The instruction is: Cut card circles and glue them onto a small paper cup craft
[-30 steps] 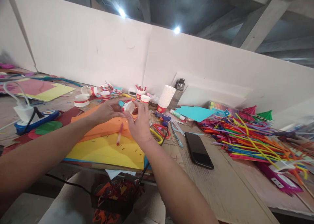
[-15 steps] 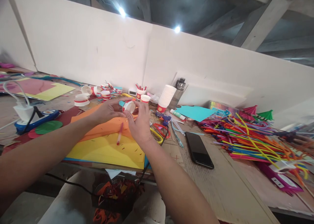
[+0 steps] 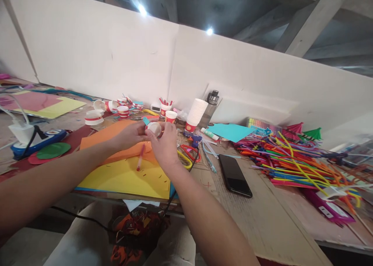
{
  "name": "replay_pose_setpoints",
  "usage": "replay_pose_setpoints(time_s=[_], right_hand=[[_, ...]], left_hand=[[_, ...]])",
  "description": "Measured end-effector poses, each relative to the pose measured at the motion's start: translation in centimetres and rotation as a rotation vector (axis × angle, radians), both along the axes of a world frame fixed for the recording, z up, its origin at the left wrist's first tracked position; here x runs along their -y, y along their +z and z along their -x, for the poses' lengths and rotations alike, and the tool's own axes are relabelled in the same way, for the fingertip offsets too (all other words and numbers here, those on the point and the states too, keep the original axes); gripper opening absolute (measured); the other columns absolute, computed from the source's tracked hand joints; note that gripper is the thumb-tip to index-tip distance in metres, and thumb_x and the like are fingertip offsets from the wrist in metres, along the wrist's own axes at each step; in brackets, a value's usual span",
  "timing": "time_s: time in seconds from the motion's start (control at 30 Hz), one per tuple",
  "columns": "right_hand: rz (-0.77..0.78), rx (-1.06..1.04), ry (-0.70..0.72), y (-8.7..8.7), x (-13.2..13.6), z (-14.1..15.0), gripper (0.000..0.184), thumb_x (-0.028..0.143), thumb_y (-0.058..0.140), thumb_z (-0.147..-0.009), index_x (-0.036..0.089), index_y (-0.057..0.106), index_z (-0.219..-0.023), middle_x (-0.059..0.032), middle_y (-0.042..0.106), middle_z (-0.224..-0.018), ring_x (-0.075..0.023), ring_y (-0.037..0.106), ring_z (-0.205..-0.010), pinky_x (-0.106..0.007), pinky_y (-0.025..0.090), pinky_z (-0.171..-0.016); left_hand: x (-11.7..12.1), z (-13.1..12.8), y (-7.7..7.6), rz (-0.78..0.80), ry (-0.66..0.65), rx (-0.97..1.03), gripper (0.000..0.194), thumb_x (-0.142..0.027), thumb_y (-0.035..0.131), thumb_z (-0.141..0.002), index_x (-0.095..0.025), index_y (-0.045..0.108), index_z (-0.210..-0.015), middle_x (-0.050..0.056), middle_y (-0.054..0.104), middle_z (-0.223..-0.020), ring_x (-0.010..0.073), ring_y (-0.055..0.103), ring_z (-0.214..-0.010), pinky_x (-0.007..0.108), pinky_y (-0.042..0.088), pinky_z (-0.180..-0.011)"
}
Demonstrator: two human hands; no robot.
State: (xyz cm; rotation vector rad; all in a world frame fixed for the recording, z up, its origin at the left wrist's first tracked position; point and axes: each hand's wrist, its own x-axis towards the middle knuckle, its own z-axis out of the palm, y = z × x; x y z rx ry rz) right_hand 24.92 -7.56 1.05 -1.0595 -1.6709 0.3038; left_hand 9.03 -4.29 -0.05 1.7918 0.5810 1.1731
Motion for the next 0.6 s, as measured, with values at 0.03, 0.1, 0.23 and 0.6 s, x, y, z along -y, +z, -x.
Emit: replay_pose_setpoints(time_s=[0.03, 0.1, 0.23, 0.6], right_hand=[[0.006, 0.009, 0.003, 0.1, 0.1, 0.0, 0.027, 0.035, 0.072, -0.082, 0.019, 0.055, -0.097, -0.0077, 0.057, -0.101, -0.0206, 0.057, -0.092, -0.034, 0.052, -0.074], [0.013, 0.02, 0.017, 0.2, 0.2, 0.0, 0.026, 0.035, 0.07, -0.084, 0.018, 0.056, -0.097, -0.0084, 0.057, -0.103, -0.0202, 0.058, -0.091, -0.034, 0.052, -0.074], [-0.009, 0.032, 0.055, 0.3, 0.3, 0.0, 0.027, 0.037, 0.068, -0.087, 0.018, 0.057, -0.103, -0.0086, 0.057, -0.105, -0.0173, 0.058, -0.082, -0.034, 0.052, -0.072], [0.004, -0.014, 0.11, 0.5, -0.2, -0.5, 0.025, 0.044, 0.054, -0.094, 0.021, 0.06, -0.102, -0.0092, 0.062, -0.103, -0.0196, 0.06, -0.087, -0.038, 0.052, -0.08]], left_hand=[[-0.1, 0.1, -0.1, 0.009, -0.006, 0.003, 0.073, -0.033, 0.084, -0.071, -0.019, 0.059, -0.138, 0.014, 0.07, -0.123, 0.0286, 0.068, -0.108, 0.043, 0.054, -0.095], [-0.3, 0.2, -0.2, 0.017, -0.009, 0.024, 0.071, -0.033, 0.084, -0.07, -0.018, 0.06, -0.136, 0.014, 0.072, -0.12, 0.0281, 0.069, -0.105, 0.041, 0.055, -0.092], [-0.4, 0.4, -0.1, -0.004, 0.017, 0.078, 0.07, -0.032, 0.086, -0.067, -0.018, 0.062, -0.132, 0.014, 0.072, -0.117, 0.0275, 0.07, -0.101, 0.038, 0.057, -0.086], [0.2, 0.6, 0.8, 0.08, 0.013, 0.068, 0.076, -0.029, 0.089, -0.063, -0.018, 0.062, -0.133, 0.013, 0.071, -0.119, 0.0263, 0.069, -0.101, 0.039, 0.057, -0.088]])
